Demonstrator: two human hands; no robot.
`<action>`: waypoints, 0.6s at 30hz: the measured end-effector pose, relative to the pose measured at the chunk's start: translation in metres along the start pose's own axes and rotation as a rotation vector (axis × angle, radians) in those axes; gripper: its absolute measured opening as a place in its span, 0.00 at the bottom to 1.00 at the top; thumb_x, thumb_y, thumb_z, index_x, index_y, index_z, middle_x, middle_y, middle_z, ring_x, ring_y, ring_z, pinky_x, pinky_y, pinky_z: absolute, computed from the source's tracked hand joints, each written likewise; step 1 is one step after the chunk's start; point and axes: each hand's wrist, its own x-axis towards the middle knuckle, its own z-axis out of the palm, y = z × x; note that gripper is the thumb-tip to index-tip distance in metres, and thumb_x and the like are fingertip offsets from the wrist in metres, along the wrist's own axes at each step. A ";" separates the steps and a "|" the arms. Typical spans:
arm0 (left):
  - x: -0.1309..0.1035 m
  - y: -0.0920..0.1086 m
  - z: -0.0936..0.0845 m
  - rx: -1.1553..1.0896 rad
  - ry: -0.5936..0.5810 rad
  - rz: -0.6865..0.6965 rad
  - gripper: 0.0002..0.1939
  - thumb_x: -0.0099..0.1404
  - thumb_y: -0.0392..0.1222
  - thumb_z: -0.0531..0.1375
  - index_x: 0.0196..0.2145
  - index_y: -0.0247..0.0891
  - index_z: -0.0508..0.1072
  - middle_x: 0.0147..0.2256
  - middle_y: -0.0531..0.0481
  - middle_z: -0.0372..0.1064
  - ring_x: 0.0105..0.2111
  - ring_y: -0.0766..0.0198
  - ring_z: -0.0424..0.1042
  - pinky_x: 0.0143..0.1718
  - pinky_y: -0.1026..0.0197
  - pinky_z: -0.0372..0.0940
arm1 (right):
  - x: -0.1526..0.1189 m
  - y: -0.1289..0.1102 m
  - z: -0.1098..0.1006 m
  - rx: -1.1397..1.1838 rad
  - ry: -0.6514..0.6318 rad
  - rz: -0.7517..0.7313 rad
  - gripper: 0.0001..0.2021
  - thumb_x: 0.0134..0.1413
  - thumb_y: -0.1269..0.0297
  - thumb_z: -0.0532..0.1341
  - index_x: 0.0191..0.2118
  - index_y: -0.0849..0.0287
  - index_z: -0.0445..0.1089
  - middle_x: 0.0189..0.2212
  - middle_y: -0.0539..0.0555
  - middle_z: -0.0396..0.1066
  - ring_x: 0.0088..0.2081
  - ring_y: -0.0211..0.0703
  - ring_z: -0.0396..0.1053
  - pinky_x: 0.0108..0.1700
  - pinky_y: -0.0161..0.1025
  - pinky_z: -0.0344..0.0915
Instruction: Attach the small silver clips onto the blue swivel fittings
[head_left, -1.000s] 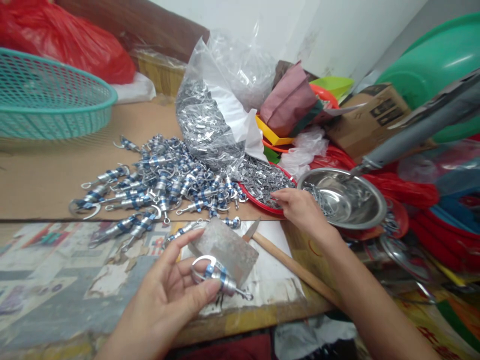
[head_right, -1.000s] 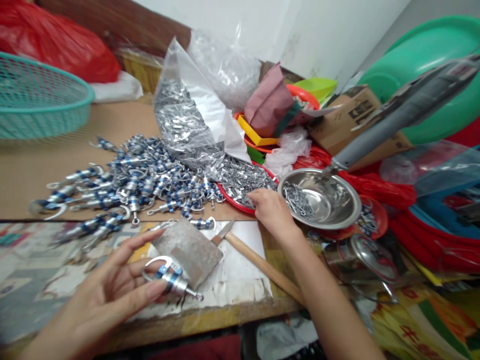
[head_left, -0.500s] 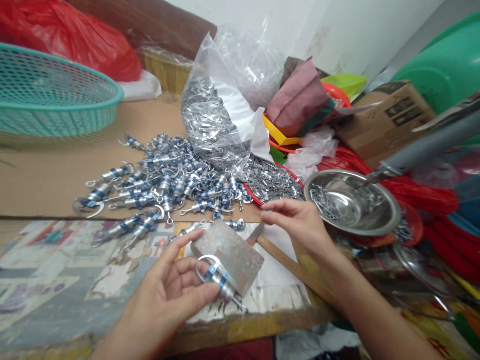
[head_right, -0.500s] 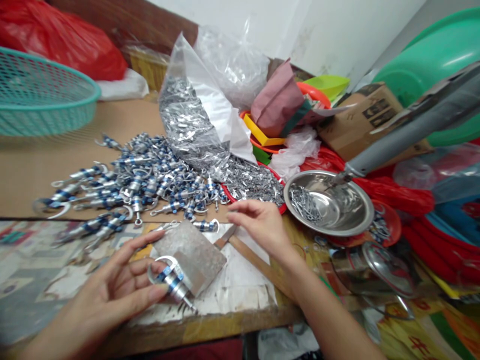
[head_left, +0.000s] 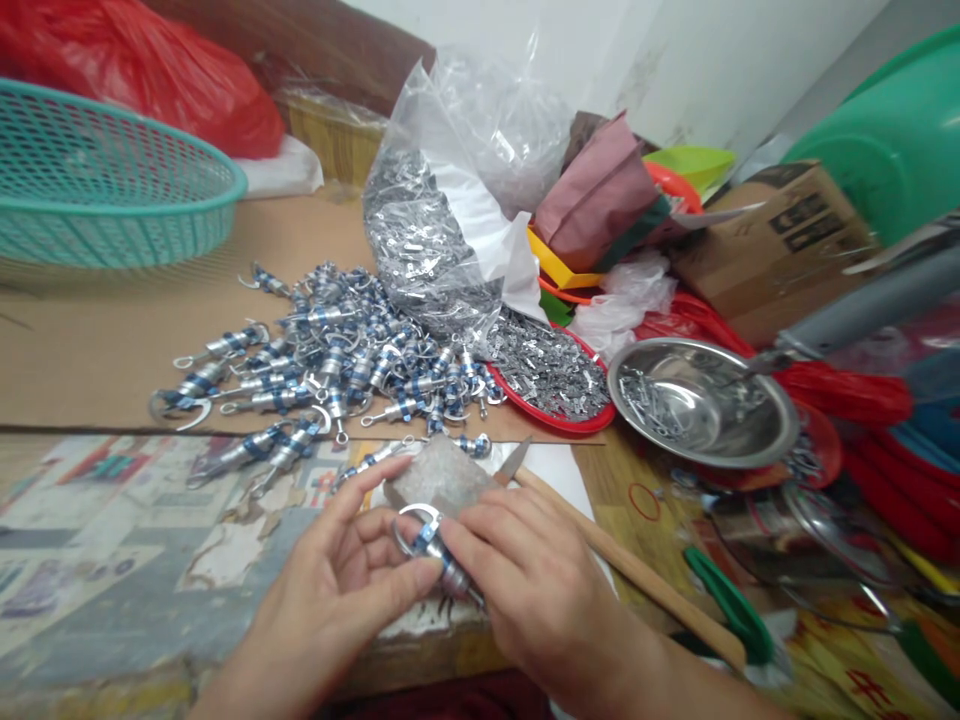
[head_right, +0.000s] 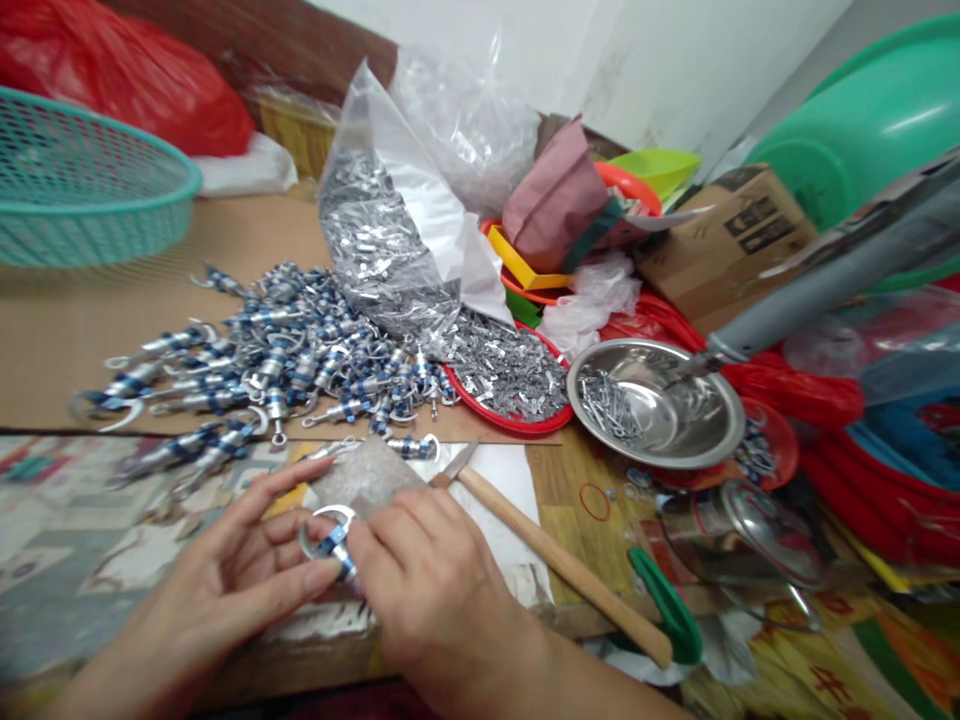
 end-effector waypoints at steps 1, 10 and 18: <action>0.000 0.000 0.000 0.002 0.002 0.001 0.36 0.49 0.36 0.68 0.53 0.42 0.58 0.27 0.55 0.71 0.29 0.67 0.71 0.32 0.67 0.67 | -0.001 -0.002 0.000 -0.013 0.002 -0.006 0.13 0.61 0.74 0.49 0.39 0.68 0.71 0.30 0.59 0.73 0.35 0.46 0.66 0.40 0.43 0.64; -0.002 0.001 0.003 0.014 0.040 0.006 0.35 0.48 0.36 0.68 0.53 0.41 0.60 0.27 0.56 0.71 0.30 0.65 0.71 0.33 0.65 0.68 | -0.011 -0.016 0.000 -0.060 0.003 0.129 0.17 0.59 0.73 0.46 0.46 0.65 0.70 0.32 0.58 0.72 0.33 0.45 0.66 0.34 0.42 0.63; -0.001 0.000 0.002 0.004 0.033 0.004 0.36 0.48 0.37 0.68 0.53 0.40 0.60 0.27 0.55 0.71 0.28 0.63 0.74 0.32 0.62 0.69 | -0.059 0.053 -0.018 -0.143 -0.104 0.582 0.15 0.57 0.62 0.57 0.48 0.60 0.67 0.35 0.56 0.71 0.36 0.47 0.71 0.37 0.42 0.68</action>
